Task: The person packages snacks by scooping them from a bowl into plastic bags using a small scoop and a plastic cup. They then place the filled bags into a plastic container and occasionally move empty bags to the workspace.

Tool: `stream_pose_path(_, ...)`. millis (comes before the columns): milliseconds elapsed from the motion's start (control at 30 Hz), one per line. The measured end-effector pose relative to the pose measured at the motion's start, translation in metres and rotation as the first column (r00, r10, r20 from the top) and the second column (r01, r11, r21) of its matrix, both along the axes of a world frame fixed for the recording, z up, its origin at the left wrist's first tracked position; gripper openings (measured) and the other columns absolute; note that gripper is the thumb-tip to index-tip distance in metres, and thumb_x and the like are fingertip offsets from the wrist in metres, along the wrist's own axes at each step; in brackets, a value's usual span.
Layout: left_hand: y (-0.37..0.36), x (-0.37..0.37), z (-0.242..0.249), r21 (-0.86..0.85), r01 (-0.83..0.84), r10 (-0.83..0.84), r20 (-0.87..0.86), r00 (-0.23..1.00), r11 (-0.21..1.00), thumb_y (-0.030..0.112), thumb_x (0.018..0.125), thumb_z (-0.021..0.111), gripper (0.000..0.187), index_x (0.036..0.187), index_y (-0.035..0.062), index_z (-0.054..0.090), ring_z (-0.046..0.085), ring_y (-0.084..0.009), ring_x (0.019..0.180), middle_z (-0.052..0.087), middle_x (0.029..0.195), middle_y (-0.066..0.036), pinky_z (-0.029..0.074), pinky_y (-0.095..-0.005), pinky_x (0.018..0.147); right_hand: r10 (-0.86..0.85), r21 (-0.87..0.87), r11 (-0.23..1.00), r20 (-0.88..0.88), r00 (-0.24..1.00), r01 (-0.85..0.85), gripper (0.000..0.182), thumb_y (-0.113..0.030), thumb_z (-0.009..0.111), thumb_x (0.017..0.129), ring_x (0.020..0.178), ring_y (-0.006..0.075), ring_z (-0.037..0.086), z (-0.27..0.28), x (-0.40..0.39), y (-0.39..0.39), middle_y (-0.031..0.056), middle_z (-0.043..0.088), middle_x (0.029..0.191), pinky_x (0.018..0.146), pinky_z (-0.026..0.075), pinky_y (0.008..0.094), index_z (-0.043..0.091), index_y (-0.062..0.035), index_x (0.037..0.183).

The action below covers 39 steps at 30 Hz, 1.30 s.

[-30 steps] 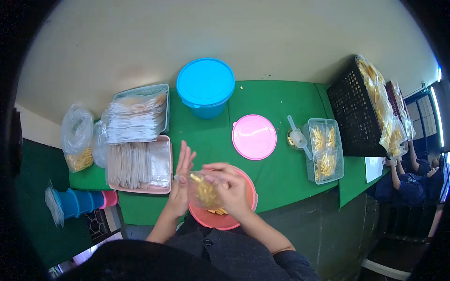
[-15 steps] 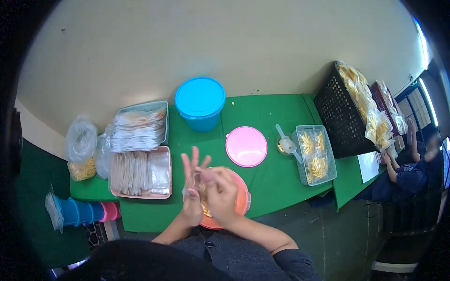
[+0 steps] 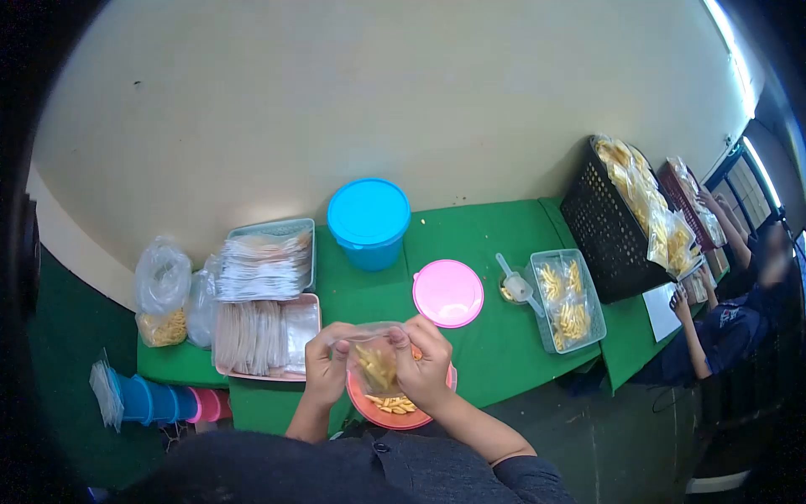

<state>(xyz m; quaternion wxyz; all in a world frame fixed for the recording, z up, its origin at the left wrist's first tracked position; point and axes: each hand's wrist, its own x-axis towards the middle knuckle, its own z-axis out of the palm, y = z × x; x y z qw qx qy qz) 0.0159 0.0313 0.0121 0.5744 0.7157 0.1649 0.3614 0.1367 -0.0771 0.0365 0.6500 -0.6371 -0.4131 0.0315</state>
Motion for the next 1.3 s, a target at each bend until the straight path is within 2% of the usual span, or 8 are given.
stream_pose_path(267,-0.015,-0.025,0.016,0.060,-0.237,0.226,0.148,0.963,0.970,0.011,0.075,0.078,0.012,0.079,0.0036,0.070,0.065,-0.0227,0.089,0.069,0.081,-0.007,0.036,-0.0492,0.103,0.234,0.055,0.972,-0.122,0.965,-0.229,0.010,-0.008,0.072,0.082,0.081,0.0168,0.059,0.023,-0.027,-0.008,0.0083,0.061,0.085,0.073,0.047,0.0289,0.071,-0.0015,0.089)
stream_pose_path(567,-0.061,-0.029,0.036,0.204,-0.155,0.115,0.196,0.974,0.967,0.017,0.083,0.072,0.015,0.077,0.0048,0.065,0.063,-0.0203,0.089,0.066,0.078,-0.006,0.030,-0.0474,0.107,0.368,0.197,0.925,-0.266,0.891,-0.324,0.008,-0.005,0.066,0.087,0.077,0.0130,0.055,0.018,-0.034,-0.059,0.0060,0.060,0.086,0.067,0.043,0.0254,0.069,0.0015,0.091)
stream_pose_path(833,-0.086,-0.042,0.057,0.250,-0.012,-0.004,0.064,0.998,0.968,0.028,0.097,0.051,0.032,0.105,0.0033,0.069,0.062,-0.0272,0.105,0.067,0.107,-0.015,0.027,-0.0523,0.109,0.318,0.264,0.921,-0.079,0.945,-0.288,0.028,-0.019,0.050,0.100,0.074,0.0136,0.054,-0.001,-0.018,-0.110,0.0068,0.060,0.080,0.068,0.045,0.0267,0.068,0.0028,0.095)
stream_pose_path(967,-0.046,-0.028,-0.003,-0.027,-0.127,0.130,0.144,0.981,0.991,0.032,0.098,0.048,0.039,0.119,0.0010,0.061,0.054,-0.0334,0.118,0.058,0.124,-0.020,0.027,-0.0517,0.110,-0.056,0.170,0.975,-0.442,0.896,0.145,0.031,-0.021,0.047,0.101,0.073,0.0092,0.054,-0.039,0.042,-0.121,0.0021,0.061,0.083,0.066,0.045,0.0260,0.063,-0.0005,0.118)
stream_pose_path(1067,-0.037,-0.018,-0.079,0.445,-0.338,0.542,-0.493,0.681,0.829,0.033,0.096,0.051,0.049,0.131,-0.0008,0.048,0.046,-0.0377,0.126,0.050,0.133,-0.023,0.033,-0.0454,0.107,-0.395,0.094,0.849,-0.541,0.743,0.520,0.036,-0.022,0.046,0.102,0.074,0.0081,0.051,-0.071,0.115,-0.159,-0.0013,0.057,0.082,0.064,0.044,0.0262,0.054,-0.0038,0.133)
stream_pose_path(1100,-0.041,-0.019,-0.109,0.559,-0.248,0.597,-0.619,0.511,0.792,0.031,0.095,0.054,0.051,0.133,-0.0008,0.045,0.044,-0.0379,0.127,0.049,0.133,-0.023,0.035,-0.0438,0.105,-0.592,0.133,0.744,-0.325,0.738,0.655,0.036,-0.020,0.046,0.102,0.074,0.0098,0.051,-0.088,0.151,-0.174,-0.0001,0.055,0.082,0.066,0.045,0.0267,0.054,-0.0041,0.133)
stream_pose_path(1233,-0.070,0.000,-0.139,0.221,-0.403,0.459,-0.466,0.756,0.888,0.016,0.092,0.056,0.038,0.124,-0.0025,0.050,0.055,-0.0369,0.115,0.057,0.120,-0.024,0.042,-0.0420,0.098,-0.826,-0.052,0.515,0.239,0.511,0.856,0.045,-0.014,0.051,0.098,0.092,0.0253,0.057,-0.095,0.252,-0.252,0.0157,0.058,0.112,0.081,0.047,0.0341,0.043,-0.0026,0.140)
stream_pose_path(1300,-0.087,0.019,-0.137,0.127,-0.406,0.415,-0.467,0.780,0.905,0.006,0.092,0.050,0.028,0.119,-0.0027,0.052,0.062,-0.0342,0.104,0.063,0.110,-0.023,0.048,-0.0386,0.090,-0.727,-0.213,0.603,0.249,0.640,0.769,0.052,-0.017,0.054,0.096,0.104,0.0310,0.054,-0.103,0.301,-0.260,0.0199,0.052,0.124,0.089,0.045,0.0370,0.037,-0.0039,0.144)
